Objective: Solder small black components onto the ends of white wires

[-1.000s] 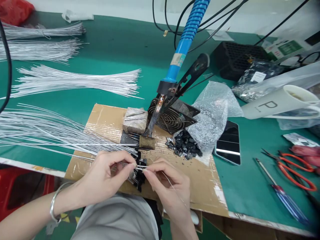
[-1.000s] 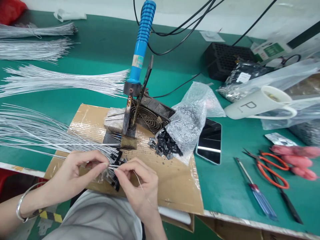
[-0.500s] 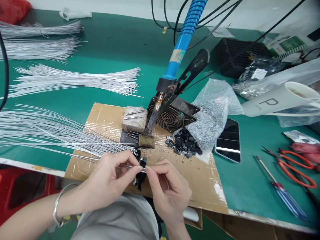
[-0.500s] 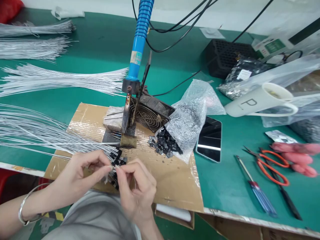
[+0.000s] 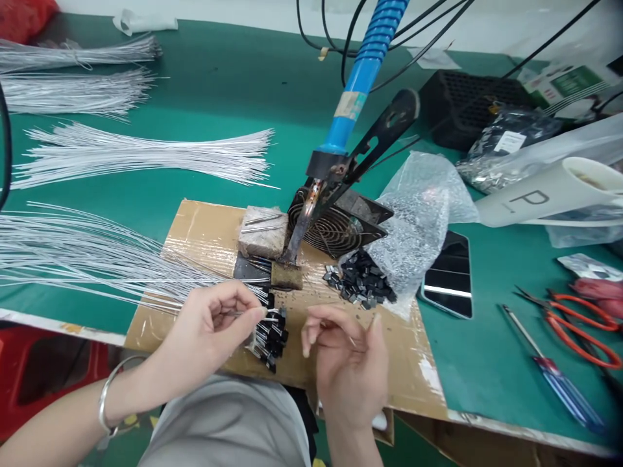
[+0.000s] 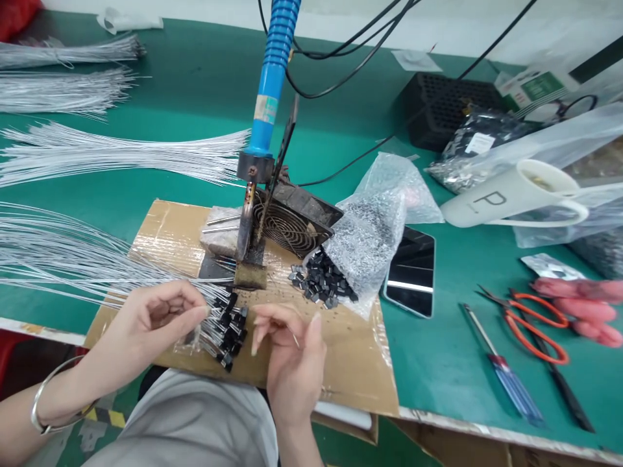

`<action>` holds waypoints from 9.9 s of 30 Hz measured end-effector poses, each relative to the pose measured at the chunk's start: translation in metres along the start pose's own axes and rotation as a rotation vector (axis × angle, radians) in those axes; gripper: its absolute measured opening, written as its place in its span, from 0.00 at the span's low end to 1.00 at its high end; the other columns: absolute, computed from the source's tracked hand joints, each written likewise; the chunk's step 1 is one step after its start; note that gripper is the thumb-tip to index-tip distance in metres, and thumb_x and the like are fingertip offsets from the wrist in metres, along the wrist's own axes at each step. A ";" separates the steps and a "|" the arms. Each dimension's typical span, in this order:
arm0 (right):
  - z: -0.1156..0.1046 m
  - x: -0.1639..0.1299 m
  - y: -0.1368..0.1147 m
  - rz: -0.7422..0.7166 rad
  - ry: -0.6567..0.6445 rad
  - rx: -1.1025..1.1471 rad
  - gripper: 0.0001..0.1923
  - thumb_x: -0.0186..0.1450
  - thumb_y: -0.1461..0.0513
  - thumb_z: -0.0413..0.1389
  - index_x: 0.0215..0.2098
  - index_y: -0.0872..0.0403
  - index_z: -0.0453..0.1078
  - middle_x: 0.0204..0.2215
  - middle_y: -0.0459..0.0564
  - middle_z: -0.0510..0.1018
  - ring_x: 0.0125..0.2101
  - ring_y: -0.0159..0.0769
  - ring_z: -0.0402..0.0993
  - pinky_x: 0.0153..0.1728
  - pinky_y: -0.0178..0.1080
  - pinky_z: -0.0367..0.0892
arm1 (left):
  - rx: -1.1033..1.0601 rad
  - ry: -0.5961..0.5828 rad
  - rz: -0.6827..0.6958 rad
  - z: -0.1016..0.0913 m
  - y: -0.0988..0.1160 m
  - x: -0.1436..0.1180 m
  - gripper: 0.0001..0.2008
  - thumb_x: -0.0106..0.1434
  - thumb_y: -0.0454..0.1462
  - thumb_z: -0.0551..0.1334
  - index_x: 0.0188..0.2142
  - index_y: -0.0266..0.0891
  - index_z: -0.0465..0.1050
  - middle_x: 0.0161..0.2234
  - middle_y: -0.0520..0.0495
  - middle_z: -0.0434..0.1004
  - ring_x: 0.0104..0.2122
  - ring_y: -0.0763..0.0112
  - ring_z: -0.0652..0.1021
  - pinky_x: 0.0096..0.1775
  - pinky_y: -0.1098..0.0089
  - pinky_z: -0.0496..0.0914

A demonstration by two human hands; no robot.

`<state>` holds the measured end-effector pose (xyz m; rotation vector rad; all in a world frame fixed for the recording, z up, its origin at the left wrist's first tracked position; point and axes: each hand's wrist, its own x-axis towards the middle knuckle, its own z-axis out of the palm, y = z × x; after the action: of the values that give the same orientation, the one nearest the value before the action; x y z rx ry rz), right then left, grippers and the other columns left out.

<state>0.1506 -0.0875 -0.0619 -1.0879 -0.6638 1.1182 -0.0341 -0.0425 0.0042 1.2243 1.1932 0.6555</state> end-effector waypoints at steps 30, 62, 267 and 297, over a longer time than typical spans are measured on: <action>0.028 -0.013 -0.001 0.163 -0.102 -0.007 0.07 0.66 0.56 0.68 0.35 0.50 0.86 0.28 0.47 0.78 0.19 0.26 0.66 0.18 0.32 0.63 | 0.129 0.080 0.014 0.008 -0.009 -0.002 0.10 0.65 0.43 0.64 0.32 0.38 0.77 0.25 0.49 0.75 0.25 0.71 0.71 0.26 0.71 0.63; 0.021 -0.001 -0.009 0.418 -0.220 0.155 0.11 0.58 0.53 0.73 0.29 0.52 0.85 0.17 0.42 0.70 0.15 0.22 0.56 0.14 0.28 0.55 | 0.130 0.077 0.078 0.010 -0.014 -0.004 0.10 0.66 0.40 0.66 0.30 0.39 0.77 0.23 0.50 0.76 0.23 0.73 0.72 0.25 0.73 0.68; 0.036 0.009 -0.010 0.104 0.033 -0.207 0.03 0.61 0.62 0.67 0.30 0.50 0.84 0.22 0.44 0.80 0.17 0.28 0.71 0.18 0.31 0.72 | 0.020 0.150 0.092 0.014 0.000 0.022 0.05 0.60 0.32 0.66 0.27 0.39 0.77 0.32 0.49 0.84 0.32 0.72 0.82 0.35 0.75 0.74; 0.014 0.013 -0.011 -0.210 -0.105 -0.570 0.10 0.75 0.63 0.53 0.34 0.50 0.67 0.46 0.49 0.77 0.49 0.38 0.75 0.50 0.42 0.69 | 0.220 0.223 -0.020 0.015 0.003 0.049 0.06 0.57 0.39 0.64 0.28 0.39 0.77 0.34 0.41 0.85 0.35 0.59 0.82 0.32 0.66 0.70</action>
<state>0.1469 -0.0714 -0.0477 -1.4033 -1.1984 0.8244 -0.0045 -0.0035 -0.0103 1.3452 1.4929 0.6723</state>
